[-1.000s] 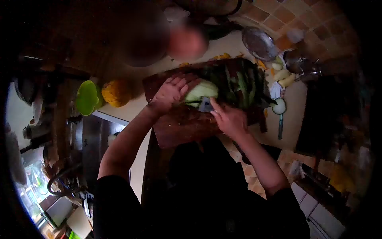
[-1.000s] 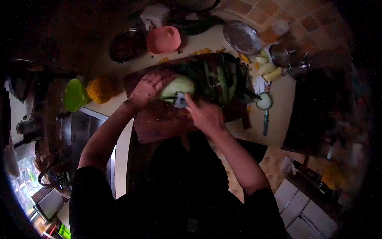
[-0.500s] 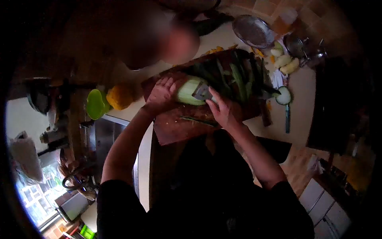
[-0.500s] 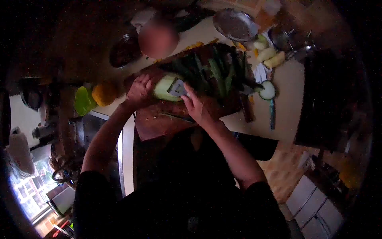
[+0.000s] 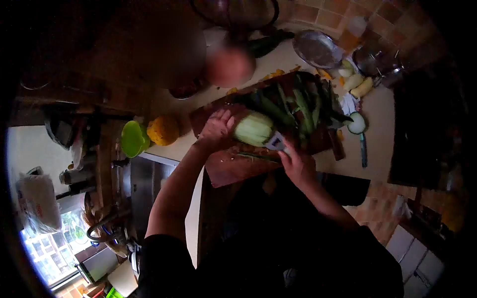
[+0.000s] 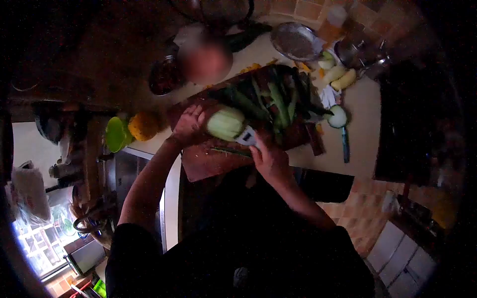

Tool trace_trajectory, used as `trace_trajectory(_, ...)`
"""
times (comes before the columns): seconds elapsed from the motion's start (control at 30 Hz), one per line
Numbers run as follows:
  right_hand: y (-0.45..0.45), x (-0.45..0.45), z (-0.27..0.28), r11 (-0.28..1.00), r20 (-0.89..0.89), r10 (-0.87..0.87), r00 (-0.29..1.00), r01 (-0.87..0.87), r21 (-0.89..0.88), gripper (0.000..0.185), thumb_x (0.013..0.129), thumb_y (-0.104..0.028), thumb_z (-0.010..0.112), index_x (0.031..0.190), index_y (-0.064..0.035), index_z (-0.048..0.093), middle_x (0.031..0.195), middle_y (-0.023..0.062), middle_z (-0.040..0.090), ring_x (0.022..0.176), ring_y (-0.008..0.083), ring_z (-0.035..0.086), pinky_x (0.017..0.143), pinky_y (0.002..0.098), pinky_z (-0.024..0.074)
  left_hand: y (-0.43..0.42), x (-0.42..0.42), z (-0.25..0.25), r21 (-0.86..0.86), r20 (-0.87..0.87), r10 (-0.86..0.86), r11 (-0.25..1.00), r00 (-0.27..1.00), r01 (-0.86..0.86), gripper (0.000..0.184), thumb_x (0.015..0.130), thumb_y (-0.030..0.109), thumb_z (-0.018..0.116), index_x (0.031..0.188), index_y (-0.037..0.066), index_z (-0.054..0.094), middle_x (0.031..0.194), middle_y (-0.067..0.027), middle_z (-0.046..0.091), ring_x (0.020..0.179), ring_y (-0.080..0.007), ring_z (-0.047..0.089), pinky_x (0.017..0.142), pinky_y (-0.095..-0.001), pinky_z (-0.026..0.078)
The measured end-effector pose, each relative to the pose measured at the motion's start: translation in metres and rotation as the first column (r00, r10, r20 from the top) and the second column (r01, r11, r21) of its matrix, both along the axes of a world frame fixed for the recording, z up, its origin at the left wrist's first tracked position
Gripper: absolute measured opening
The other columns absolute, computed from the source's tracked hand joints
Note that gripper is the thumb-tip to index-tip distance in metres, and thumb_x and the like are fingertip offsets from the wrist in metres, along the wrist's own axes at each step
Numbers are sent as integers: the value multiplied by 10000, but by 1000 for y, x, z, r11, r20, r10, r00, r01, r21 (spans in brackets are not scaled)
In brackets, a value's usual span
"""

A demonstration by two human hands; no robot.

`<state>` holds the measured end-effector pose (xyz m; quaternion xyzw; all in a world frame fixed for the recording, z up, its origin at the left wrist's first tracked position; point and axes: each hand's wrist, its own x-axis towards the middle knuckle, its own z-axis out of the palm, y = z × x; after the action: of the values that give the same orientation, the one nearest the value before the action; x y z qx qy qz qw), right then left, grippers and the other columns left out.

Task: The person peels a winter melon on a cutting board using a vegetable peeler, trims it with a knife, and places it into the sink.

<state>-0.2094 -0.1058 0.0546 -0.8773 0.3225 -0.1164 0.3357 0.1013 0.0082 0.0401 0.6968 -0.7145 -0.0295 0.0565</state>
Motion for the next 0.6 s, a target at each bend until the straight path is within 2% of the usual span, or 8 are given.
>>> trace_trajectory(0.03,0,-13,2,994,-129,-29,991,43,104,544,957,-242,694,1444,-89,507,1175,223,687,1077,416,667,894,487,532,-2,3,-6,-28,-17,-16,999,1000,15,814,699,481,801,1301,-14,568,1323,-205,560,1246,-397,534,1077,-490,440)
trace_trajectory(0.13,3,-55,-43,986,83,-143,986,134,100,521,985,-317,664,1433,-97,513,1128,216,711,1035,415,689,877,477,544,3,2,-20,-24,89,49,999,995,-47,900,684,556,806,1338,-3,540,1345,-194,546,1259,-387,527,1077,-483,442)
trace_trajectory(0.17,9,-57,-46,971,73,-170,983,154,183,511,995,-344,647,1425,-99,521,1150,213,707,1057,413,683,895,468,538,6,1,-21,-5,111,61,998,992,-60,928,681,578,807,1354,2,529,1354,-189,541,1265,-385,523,1077,-480,442)
trace_trajectory(0.23,7,-19,-18,923,68,-231,971,196,332,501,1013,-398,613,1411,-105,536,1194,209,698,1101,407,671,931,451,526,1,0,-10,39,114,49,998,992,-53,975,679,601,804,1401,23,496,1374,-174,530,1283,-385,510,1079,-478,440)
trace_trajectory(0.33,-12,32,-46,904,214,-285,934,188,384,529,1025,-476,558,1404,-106,542,1274,206,668,1172,399,637,980,444,499,-10,-15,17,39,81,32,999,996,-35,1031,681,604,802,1488,81,430,1399,-150,517,1310,-376,489,1080,-486,435)
trace_trajectory(0.43,-30,61,-33,744,-10,-347,938,281,606,448,1027,-395,603,1328,-63,594,1210,152,693,1143,310,648,989,388,486,-19,-39,34,15,167,40,999,985,-43,1079,661,598,818,1535,140,384,1486,-139,463,1337,-367,457,1050,-506,453)
trace_trajectory(0.53,-11,60,-40,855,16,-352,936,315,412,441,1033,-388,590,1323,-57,582,1217,162,683,1117,321,652,968,393,492,-25,-45,26,108,176,122,984,977,-143,1114,645,652,807,1550,178,363,1470,-125,475,1344,-363,451,1049,-519,451)
trace_trajectory(0.6,7,51,-38,873,72,-381,922,333,358,444,1035,-383,586,1334,-56,572,1248,173,666,1147,319,640,973,393,488,-26,-47,27,79,184,132,986,974,-149,1023,702,556,798,1551,188,360,1411,-124,505,1320,-351,475,1047,-511,449)
